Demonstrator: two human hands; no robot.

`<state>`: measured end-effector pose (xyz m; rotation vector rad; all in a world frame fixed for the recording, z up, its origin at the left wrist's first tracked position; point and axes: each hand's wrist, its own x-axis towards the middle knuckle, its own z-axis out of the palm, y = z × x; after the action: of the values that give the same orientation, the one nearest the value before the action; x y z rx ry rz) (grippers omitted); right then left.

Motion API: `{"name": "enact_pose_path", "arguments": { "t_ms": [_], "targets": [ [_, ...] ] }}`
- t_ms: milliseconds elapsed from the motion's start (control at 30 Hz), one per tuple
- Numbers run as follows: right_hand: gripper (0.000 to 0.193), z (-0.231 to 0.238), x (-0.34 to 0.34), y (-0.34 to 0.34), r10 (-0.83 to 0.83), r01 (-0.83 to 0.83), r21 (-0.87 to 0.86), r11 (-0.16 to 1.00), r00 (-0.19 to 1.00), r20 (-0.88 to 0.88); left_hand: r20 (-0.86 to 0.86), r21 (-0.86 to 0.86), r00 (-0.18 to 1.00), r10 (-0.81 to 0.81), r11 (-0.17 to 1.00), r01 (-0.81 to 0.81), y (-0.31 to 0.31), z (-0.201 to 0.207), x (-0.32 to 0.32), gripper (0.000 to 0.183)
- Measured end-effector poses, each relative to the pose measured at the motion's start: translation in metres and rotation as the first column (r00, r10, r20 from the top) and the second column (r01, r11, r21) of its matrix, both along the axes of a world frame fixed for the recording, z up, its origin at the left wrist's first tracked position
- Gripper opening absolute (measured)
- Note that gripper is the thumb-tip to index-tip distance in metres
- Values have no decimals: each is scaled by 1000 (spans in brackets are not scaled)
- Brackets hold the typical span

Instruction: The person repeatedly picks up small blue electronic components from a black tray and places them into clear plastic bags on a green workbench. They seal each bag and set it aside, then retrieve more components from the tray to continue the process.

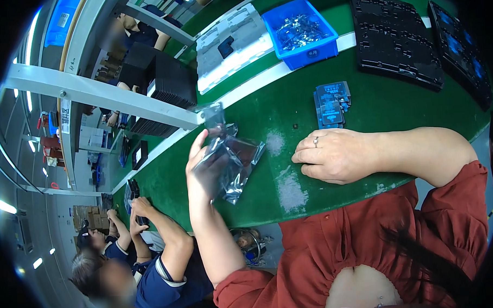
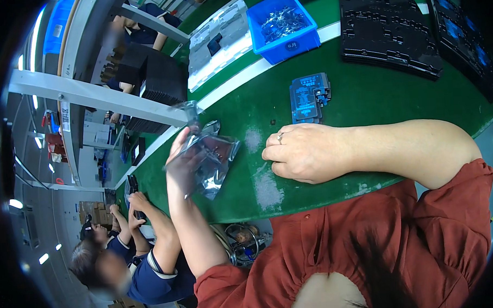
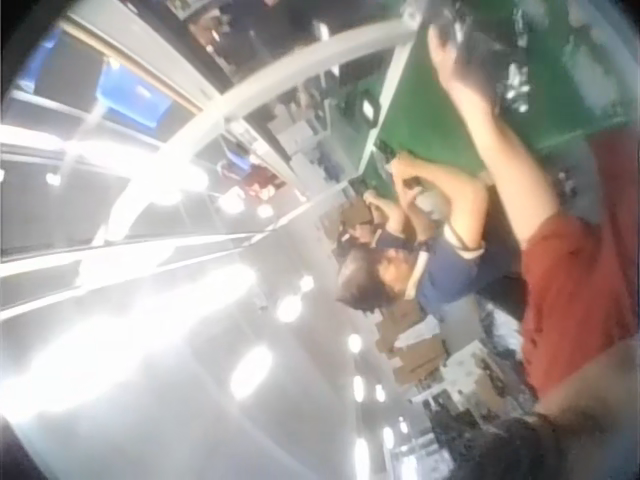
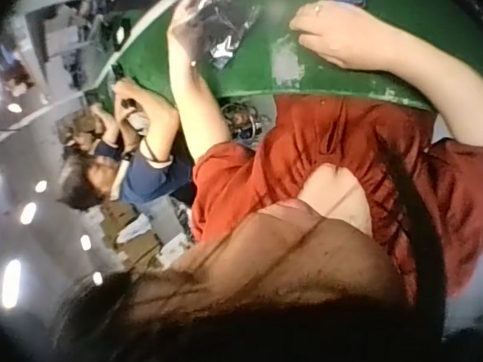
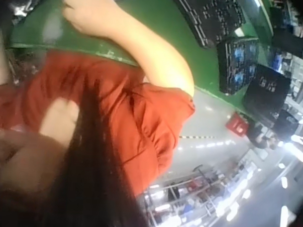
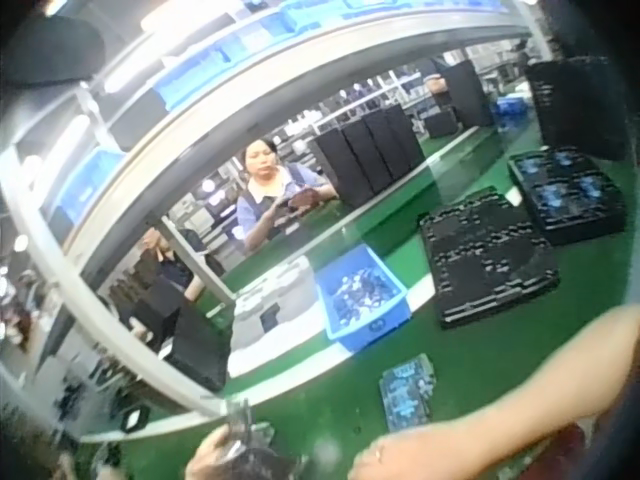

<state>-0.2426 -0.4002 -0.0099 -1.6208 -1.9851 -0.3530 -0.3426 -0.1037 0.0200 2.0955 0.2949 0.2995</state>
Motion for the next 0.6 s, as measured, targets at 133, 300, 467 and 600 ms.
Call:
{"name": "enact_pose_path", "arguments": {
  "t_ms": [133,300,467,600],
  "targets": [
    [13,2,-3,-1,15,-15,-15,1000,1000,-11,-198,293,975,101,955,-39,10,-25,17,32],
    [12,-1,-2,-1,42,-43,-24,999,999,-19,6,751,998,56,658,-42,-21,-26,3,20],
    [12,-12,-7,-1,85,-88,-72,994,995,-45,297,614,953,64,751,-242,-28,-10,-37,17],
    [11,-6,-21,-3,185,-189,-103,977,982,-44,352,-442,835,423,861,-250,-8,33,-138,30]
  ]
}}
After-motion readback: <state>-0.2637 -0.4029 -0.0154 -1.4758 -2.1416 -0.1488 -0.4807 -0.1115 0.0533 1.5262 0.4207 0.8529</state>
